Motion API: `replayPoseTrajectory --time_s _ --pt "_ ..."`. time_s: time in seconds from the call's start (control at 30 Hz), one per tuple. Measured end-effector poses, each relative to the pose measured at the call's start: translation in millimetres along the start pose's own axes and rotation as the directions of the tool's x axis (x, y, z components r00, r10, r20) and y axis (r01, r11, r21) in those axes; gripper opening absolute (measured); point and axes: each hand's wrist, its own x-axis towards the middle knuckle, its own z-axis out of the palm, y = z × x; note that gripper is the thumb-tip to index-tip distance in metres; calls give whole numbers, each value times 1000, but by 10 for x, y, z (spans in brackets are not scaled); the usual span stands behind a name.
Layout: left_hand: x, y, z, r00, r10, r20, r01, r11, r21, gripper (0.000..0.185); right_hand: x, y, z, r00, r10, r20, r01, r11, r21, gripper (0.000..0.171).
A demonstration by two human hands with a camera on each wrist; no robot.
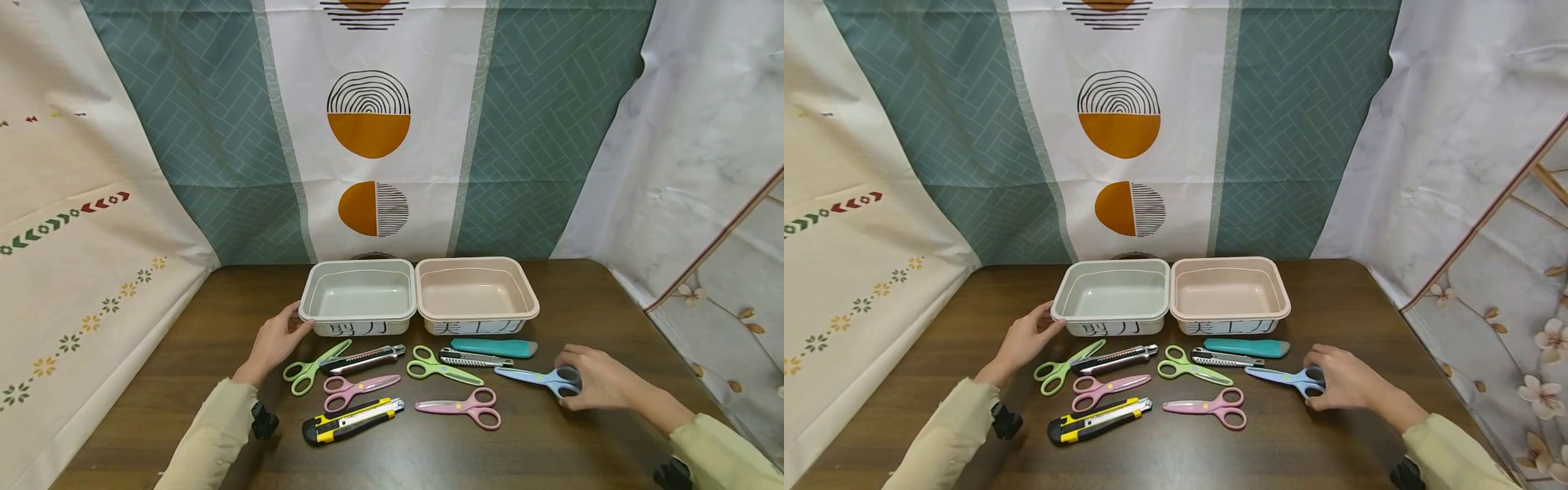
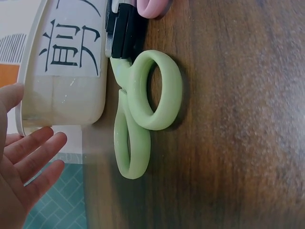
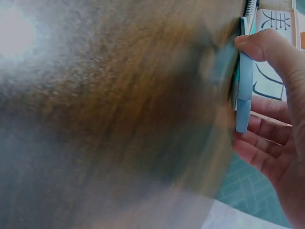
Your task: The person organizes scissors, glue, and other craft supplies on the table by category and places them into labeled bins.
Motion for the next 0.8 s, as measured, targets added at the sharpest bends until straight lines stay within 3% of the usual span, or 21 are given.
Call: replayPoseTrajectory --time_s 0.3,0.8 --pt "4 -11 -1 1000 3 5 -3 1000 -11 57 60 -40 -91 999 -23 40 25 999 -49 43" --pt "12 -40 4 1000 16 -1 -16 1000 1 55 299 -118 -232 981 -190 -51 184 978 -100 45"
